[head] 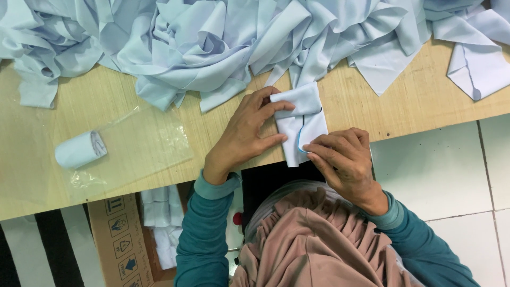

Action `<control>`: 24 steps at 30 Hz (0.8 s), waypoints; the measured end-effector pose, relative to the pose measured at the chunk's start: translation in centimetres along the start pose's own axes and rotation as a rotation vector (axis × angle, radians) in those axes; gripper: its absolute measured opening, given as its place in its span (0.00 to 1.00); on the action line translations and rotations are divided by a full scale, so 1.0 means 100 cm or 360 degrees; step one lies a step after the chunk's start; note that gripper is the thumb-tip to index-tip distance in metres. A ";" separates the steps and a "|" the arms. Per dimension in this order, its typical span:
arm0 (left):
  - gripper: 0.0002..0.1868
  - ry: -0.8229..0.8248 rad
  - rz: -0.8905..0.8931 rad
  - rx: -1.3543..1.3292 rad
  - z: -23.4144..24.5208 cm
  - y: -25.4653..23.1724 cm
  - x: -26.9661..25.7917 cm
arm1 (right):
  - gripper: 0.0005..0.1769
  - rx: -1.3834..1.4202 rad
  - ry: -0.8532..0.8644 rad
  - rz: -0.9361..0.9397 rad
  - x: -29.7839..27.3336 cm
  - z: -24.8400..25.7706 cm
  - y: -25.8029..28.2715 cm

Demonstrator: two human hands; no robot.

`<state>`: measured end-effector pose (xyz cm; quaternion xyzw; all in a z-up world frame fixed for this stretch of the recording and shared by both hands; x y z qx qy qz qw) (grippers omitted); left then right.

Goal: The person picks up strips of white fabric from a large pile, folds them into small rectangular bundles, and places them into clear plastic bags before putting the bags into a cardboard box.

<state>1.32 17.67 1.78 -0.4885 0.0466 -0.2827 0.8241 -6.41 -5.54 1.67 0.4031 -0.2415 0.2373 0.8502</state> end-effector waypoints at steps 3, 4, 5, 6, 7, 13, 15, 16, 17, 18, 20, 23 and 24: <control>0.29 -0.0035 -0.0040 0.0027 -0.002 0.000 0.000 | 0.05 -0.0030 -0.0056 0.0090 0.009 0.001 0.007; 0.29 -0.0032 -0.0038 0.0026 -0.004 0.000 -0.001 | 0.05 -0.0029 -0.0056 0.0087 0.009 0.000 0.008; 0.29 -0.0050 -0.0049 0.0053 -0.005 0.000 -0.001 | 0.05 -0.0072 -0.0052 0.0124 0.010 0.000 0.009; 0.30 -0.0067 -0.0060 0.0079 -0.006 0.000 -0.001 | 0.05 -0.0115 -0.0047 0.0161 0.011 -0.001 0.009; 0.30 -0.0065 -0.0061 0.0078 -0.007 -0.001 -0.001 | 0.05 -0.0117 -0.0048 0.0159 0.011 -0.001 0.009; 0.31 -0.0153 0.0064 0.0129 -0.016 -0.011 -0.003 | 0.06 -0.0194 0.0016 0.0266 0.009 0.001 0.011; 0.34 -0.0219 0.0149 0.0178 -0.021 -0.015 -0.004 | 0.09 -0.0178 0.0074 0.0312 0.011 0.004 0.011; 0.34 -0.0217 0.0146 0.0178 -0.022 -0.016 -0.005 | 0.09 -0.0180 0.0071 0.0311 0.012 0.007 0.012; 0.34 -0.0222 0.0183 0.0188 -0.024 -0.017 -0.005 | 0.08 -0.0125 0.0109 0.0269 0.013 0.010 0.012; 0.34 -0.0227 0.0219 0.0199 -0.026 -0.017 -0.006 | 0.08 -0.0069 0.0147 0.0227 0.014 0.013 0.012; 0.34 -0.0205 0.0230 0.0189 -0.023 -0.018 -0.005 | 0.10 0.0082 0.0176 0.0154 0.013 0.021 0.003; 0.34 -0.0187 0.0257 0.0183 -0.023 -0.018 -0.004 | 0.14 0.0189 0.0190 0.0097 0.007 0.039 -0.012; 0.34 -0.0187 0.0272 0.0188 -0.023 -0.018 -0.004 | 0.17 0.0143 0.0171 0.0111 0.006 0.045 -0.018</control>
Point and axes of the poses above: each hand's wrist, its own x-axis towards the middle knuckle, its own z-axis out of the back of the hand, y = z × x, the point moved 1 cm from there along x, towards the middle knuckle, and after that the axes turned 2 degrees about -y, right-handed, at the moved point
